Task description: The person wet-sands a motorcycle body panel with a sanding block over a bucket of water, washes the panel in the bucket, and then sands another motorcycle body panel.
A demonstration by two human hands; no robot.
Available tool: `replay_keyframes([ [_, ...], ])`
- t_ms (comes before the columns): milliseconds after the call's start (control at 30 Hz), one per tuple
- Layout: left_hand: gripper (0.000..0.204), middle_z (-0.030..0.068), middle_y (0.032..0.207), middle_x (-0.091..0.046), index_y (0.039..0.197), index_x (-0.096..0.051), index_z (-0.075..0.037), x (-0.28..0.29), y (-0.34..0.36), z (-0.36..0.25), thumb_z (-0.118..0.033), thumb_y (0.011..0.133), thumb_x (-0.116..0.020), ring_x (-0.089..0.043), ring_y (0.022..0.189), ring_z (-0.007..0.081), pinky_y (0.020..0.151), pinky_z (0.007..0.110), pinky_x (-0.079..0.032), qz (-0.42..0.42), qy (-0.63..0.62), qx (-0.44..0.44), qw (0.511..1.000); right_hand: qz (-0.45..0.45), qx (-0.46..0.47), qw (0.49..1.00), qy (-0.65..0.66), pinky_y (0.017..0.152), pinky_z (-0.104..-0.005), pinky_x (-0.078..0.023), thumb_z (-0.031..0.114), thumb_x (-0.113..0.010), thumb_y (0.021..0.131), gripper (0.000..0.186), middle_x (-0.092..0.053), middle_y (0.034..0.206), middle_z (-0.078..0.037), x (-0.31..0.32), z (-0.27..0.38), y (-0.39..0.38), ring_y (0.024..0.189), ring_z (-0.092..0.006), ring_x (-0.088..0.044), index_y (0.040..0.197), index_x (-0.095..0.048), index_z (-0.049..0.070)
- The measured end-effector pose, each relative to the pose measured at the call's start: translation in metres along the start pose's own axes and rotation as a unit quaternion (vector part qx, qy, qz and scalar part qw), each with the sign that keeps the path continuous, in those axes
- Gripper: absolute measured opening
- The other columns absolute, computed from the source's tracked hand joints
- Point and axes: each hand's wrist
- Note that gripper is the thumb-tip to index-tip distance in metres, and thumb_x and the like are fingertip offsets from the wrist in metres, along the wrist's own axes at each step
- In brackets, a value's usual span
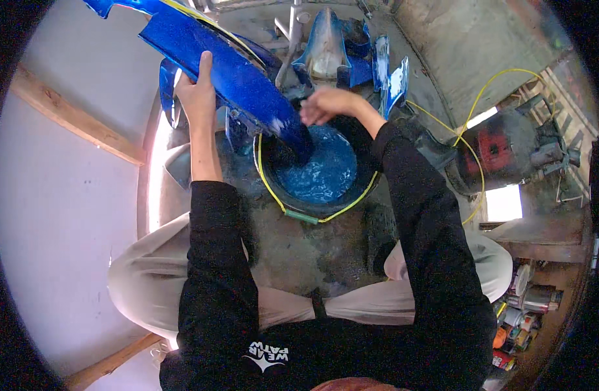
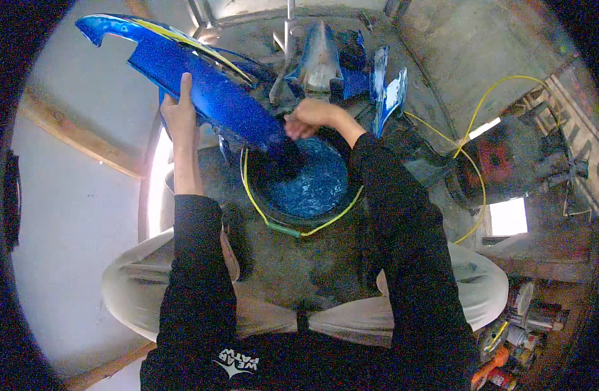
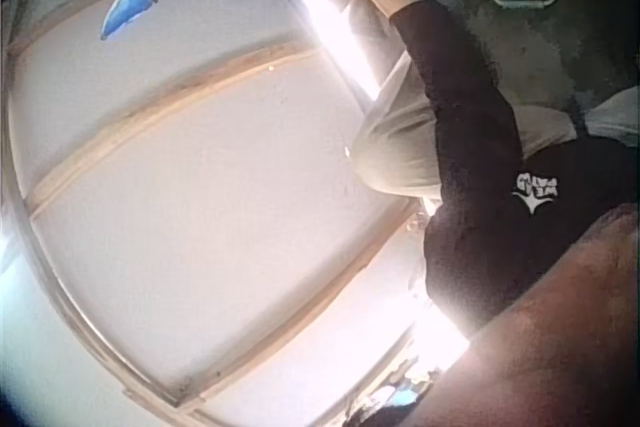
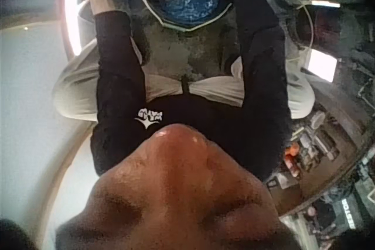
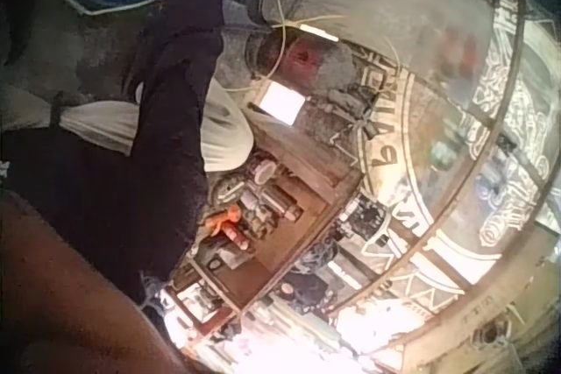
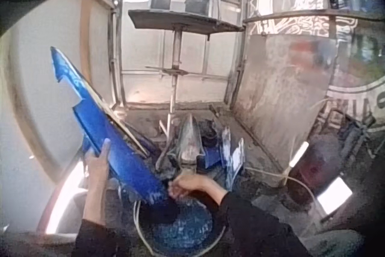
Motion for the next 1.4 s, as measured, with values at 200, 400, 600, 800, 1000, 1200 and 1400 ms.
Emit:
replay_keyframes([
  [200,0.029,-0.0001,0.093,-0.072,0.106,-0.076,0.001,0.000,-0.006,-0.004,-0.026,0.097,-0.076,-0.059,0.080,0.0077,0.074,0.025,-0.047,0.006,0.093,0.055,0.994,-0.066,-0.183,0.932,-0.306,0.082,-0.0450,-0.060,0.043,-0.061,0.099,0.049,-0.074,0.113,-0.016,-0.020,-0.141,0.038,0.100,-0.0299,-0.073,0.113,-0.073,-0.002],
  [400,0.027,-0.0014,0.092,-0.071,0.106,-0.076,-0.001,-0.010,-0.011,-0.003,-0.027,0.096,-0.077,-0.056,0.080,0.0068,0.076,0.025,-0.046,0.022,0.009,0.032,0.999,0.063,-0.264,0.946,-0.179,0.089,-0.0429,-0.057,0.034,-0.056,0.100,0.038,-0.073,0.120,-0.014,-0.055,-0.142,0.022,0.103,-0.0296,-0.072,0.116,-0.073,0.005],
  [600,0.019,-0.0034,0.089,-0.069,0.099,-0.075,-0.005,-0.018,-0.012,-0.011,-0.023,0.095,-0.078,-0.055,0.078,0.0058,0.073,0.025,-0.045,0.033,0.030,-0.011,0.999,0.235,-0.121,0.963,0.044,0.093,-0.0452,-0.061,0.034,-0.046,0.110,0.048,-0.071,0.125,-0.019,-0.042,-0.027,-0.024,0.110,-0.0298,-0.071,0.119,-0.069,-0.007],
  [800,0.012,-0.0037,0.083,-0.069,0.097,-0.075,-0.005,-0.022,-0.014,-0.015,-0.017,0.095,-0.077,-0.056,0.071,0.0056,0.066,0.026,-0.046,0.041,-0.008,-0.030,0.999,0.176,-0.168,0.961,-0.132,0.095,-0.0443,-0.059,0.043,-0.052,0.107,0.055,-0.069,0.129,-0.020,0.008,0.072,-0.031,0.116,-0.0320,-0.069,0.124,-0.067,-0.007],
  [1000,0.013,-0.0024,0.085,-0.070,0.096,-0.076,-0.005,-0.016,-0.012,-0.008,-0.018,0.094,-0.078,-0.058,0.072,0.0061,0.066,0.026,-0.047,0.047,-0.023,-0.035,0.998,-0.129,-0.065,0.988,-0.050,0.076,-0.0358,-0.061,0.045,-0.056,0.104,0.049,-0.079,0.094,-0.011,0.113,0.124,-0.030,0.083,-0.0230,-0.076,0.099,-0.076,0.000],
  [1200,0.029,0.0032,0.100,-0.074,0.110,-0.075,-0.003,-0.012,-0.007,-0.006,-0.028,0.096,-0.077,-0.064,0.086,0.0103,0.080,0.028,-0.051,0.002,0.037,0.041,0.998,-0.553,0.138,0.767,-0.295,0.059,-0.0320,-0.057,0.042,-0.064,0.099,0.044,-0.075,0.072,-0.008,0.137,0.108,-0.016,0.063,-0.0185,-0.072,0.081,-0.076,0.003],
  [1400,0.016,-0.0049,0.078,-0.066,0.089,-0.073,-0.008,-0.013,-0.011,-0.008,-0.022,0.094,-0.079,-0.052,0.068,0.0039,0.063,0.024,-0.042,0.023,-0.006,-0.013,1.000,-0.040,0.022,0.985,-0.165,0.059,-0.0315,-0.057,0.047,-0.060,0.103,0.052,-0.074,0.078,-0.009,0.021,-0.013,-0.027,0.069,-0.0168,-0.072,0.087,-0.073,-0.001],
])
Point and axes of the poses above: each hand's wrist, its own y-axis towards the middle knuckle, its own x-axis out of the back of the hand, z = x × y
